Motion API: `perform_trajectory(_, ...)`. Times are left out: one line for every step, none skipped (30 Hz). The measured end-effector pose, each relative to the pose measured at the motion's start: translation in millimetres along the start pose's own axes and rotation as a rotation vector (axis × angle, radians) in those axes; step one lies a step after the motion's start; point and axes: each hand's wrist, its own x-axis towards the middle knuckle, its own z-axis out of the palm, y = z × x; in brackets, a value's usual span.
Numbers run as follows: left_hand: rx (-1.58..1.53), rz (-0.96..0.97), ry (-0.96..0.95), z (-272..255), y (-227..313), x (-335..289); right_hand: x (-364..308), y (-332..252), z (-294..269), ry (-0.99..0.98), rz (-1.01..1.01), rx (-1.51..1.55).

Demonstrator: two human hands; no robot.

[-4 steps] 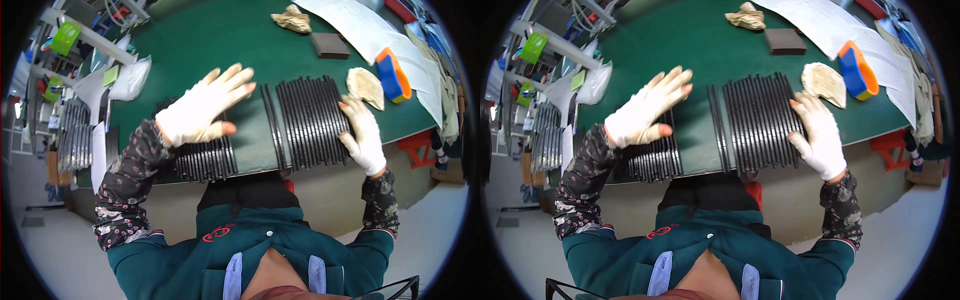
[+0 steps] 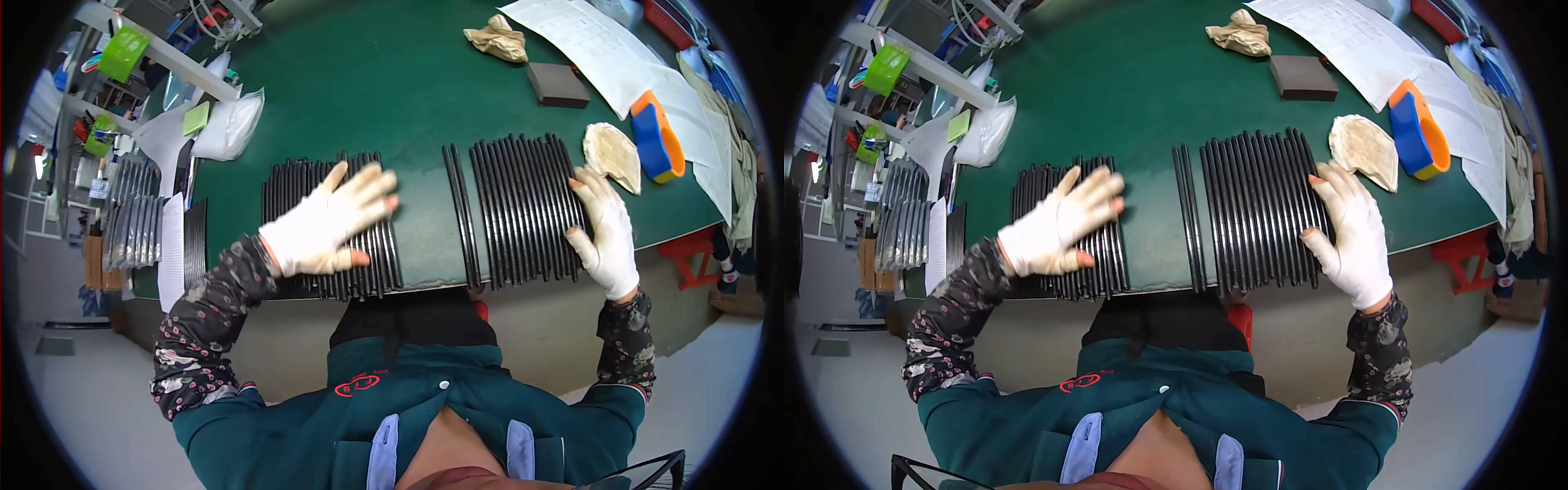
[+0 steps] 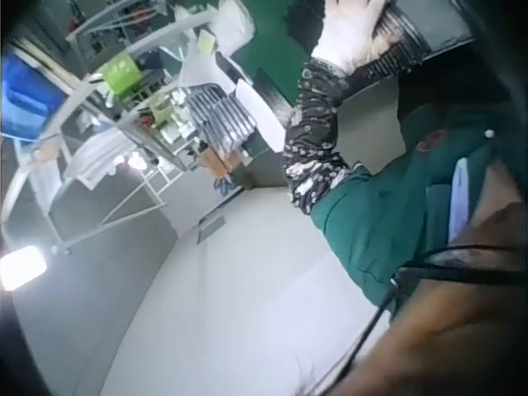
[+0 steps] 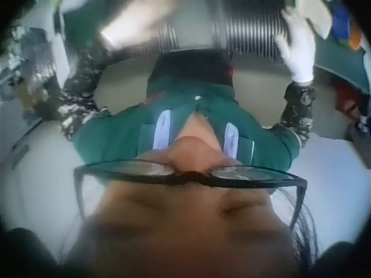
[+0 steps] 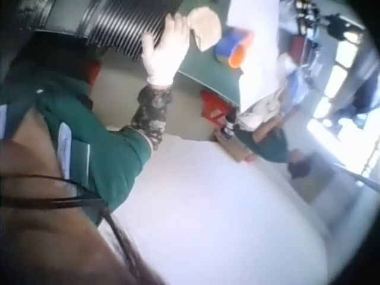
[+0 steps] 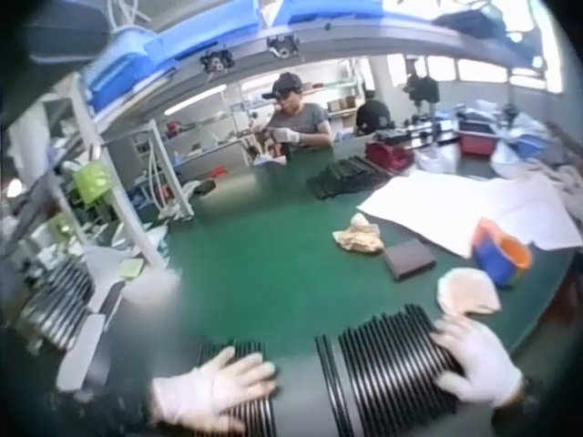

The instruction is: Wiping and organizing black industrial rods on a workbench.

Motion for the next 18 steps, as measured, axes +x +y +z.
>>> perform_trajectory(0.087, -0.014, -0.091, 6, 6, -6, 0, -1, 1, 0.003, -0.007, 0.003)
perform_trajectory(0.079, -0.023, -0.058, 6, 7, -6, 1, -3, 1, -0.004, 0.006, -0.003)
perform_trajectory(0.078, -0.017, -0.036, 5, 8, -3, 1, -6, 0, -0.010, 0.020, -0.010)
perform_trajectory(0.092, -0.005, -0.029, 4, 8, 1, 2, -7, 0, -0.010, 0.028, -0.008)
perform_trajectory(0.106, 0.006, -0.022, 5, 8, 5, 2, -10, 1, -0.010, 0.024, -0.011)
perform_trajectory(0.106, 0.005, -0.017, 6, 9, 10, 2, -12, 1, -0.014, 0.033, -0.009)
perform_trajectory(0.077, 0.036, 0.014, 7, 11, 16, 2, -14, 1, -0.017, 0.042, -0.008)
perform_trajectory(0.044, 0.073, 0.046, 10, 13, 25, 1, -14, 1, -0.019, 0.049, -0.011)
perform_trajectory(0.029, 0.081, 0.057, 13, 16, 32, 1, -15, 2, -0.021, 0.049, -0.018)
perform_trajectory(0.022, 0.084, 0.084, 16, 19, 40, 1, -15, 2, -0.024, 0.050, -0.020)
perform_trajectory(0.017, 0.087, 0.109, 18, 21, 46, 1, -16, 2, -0.024, 0.051, -0.019)
perform_trajectory(0.049, 0.097, 0.108, 20, 21, 51, 2, -17, 2, -0.023, 0.050, -0.018)
perform_trajectory(0.049, 0.100, 0.112, 21, 22, 56, 3, -17, 2, -0.022, 0.051, -0.023)
perform_trajectory(0.046, 0.111, 0.135, 22, 24, 64, 2, -17, 2, -0.025, 0.050, -0.019)
perform_trajectory(0.043, 0.122, 0.159, 24, 26, 71, 2, -16, 2, -0.026, 0.050, -0.015)
perform_trajectory(0.054, 0.130, 0.184, 27, 30, 78, 1, -15, 2, -0.038, 0.051, -0.022)
perform_trajectory(0.028, 0.136, 0.186, 25, 34, 85, 0, -14, 3, -0.038, 0.057, -0.031)
perform_trajectory(0.036, 0.131, 0.171, 26, 37, 91, -1, -13, 4, -0.046, 0.061, -0.015)
